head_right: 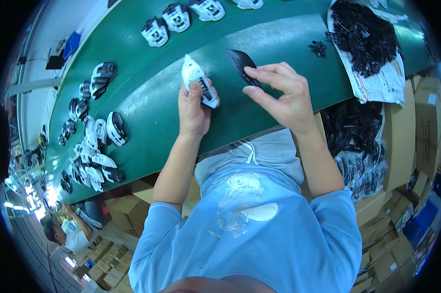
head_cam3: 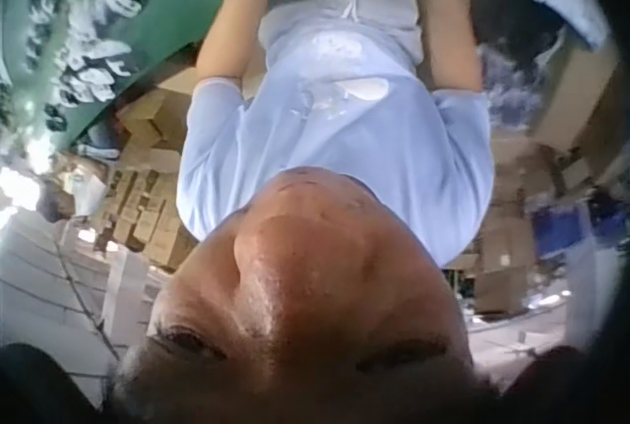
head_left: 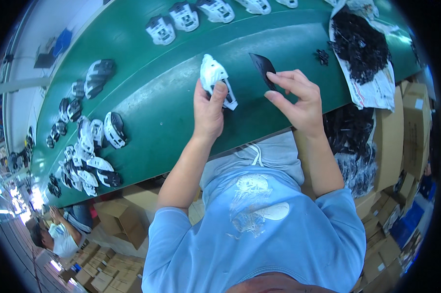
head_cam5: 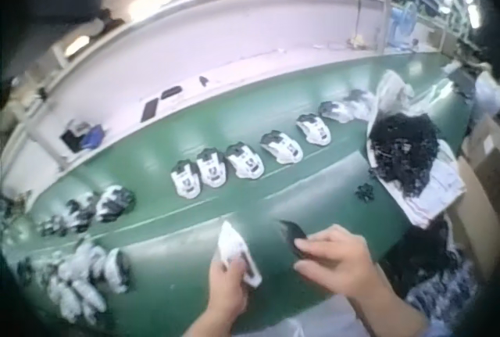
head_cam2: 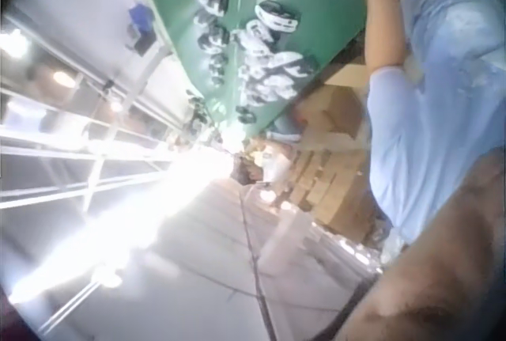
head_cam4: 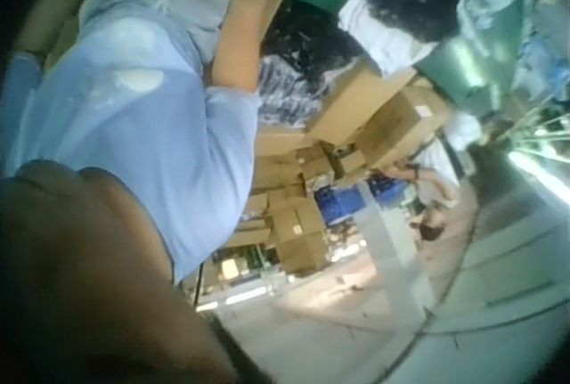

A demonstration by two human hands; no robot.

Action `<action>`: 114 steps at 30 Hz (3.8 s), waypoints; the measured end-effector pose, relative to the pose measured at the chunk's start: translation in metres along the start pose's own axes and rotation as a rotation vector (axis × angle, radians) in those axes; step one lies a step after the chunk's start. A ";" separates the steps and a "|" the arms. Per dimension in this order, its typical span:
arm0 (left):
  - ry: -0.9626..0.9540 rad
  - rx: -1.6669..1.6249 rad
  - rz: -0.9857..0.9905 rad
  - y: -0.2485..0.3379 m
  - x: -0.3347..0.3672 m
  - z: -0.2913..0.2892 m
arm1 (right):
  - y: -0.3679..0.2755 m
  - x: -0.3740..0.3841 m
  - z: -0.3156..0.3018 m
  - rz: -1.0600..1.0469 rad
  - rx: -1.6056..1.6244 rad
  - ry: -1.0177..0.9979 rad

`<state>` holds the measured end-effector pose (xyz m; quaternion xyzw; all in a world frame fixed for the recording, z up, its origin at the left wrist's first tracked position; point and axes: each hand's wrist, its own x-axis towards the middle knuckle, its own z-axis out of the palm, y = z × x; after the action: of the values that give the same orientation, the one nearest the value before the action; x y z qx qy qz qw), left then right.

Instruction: The person assembles computer mouse shells by picking up plastic shell pieces, side panels, and small components from the workbench and fitting them together by hand.

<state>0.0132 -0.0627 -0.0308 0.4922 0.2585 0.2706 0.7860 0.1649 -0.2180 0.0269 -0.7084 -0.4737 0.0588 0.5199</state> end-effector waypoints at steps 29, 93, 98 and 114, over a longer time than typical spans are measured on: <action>-0.238 -0.316 -0.226 0.013 -0.038 0.006 | 0.021 0.005 0.047 -0.137 -0.168 -0.158; 0.050 1.742 0.359 0.130 0.199 -0.205 | 0.142 -0.211 -0.253 0.896 -0.058 0.634; 0.095 1.884 0.222 0.143 0.197 -0.221 | 0.119 -0.212 -0.275 0.699 0.147 0.815; -0.378 1.529 0.484 0.092 0.031 -0.058 | 0.038 0.103 -0.055 0.094 -0.287 -0.539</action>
<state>-0.0195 0.0294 0.0271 0.9708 0.1213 0.0943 0.1841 0.2757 -0.1801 0.0634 -0.7545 -0.5647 0.2013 0.2669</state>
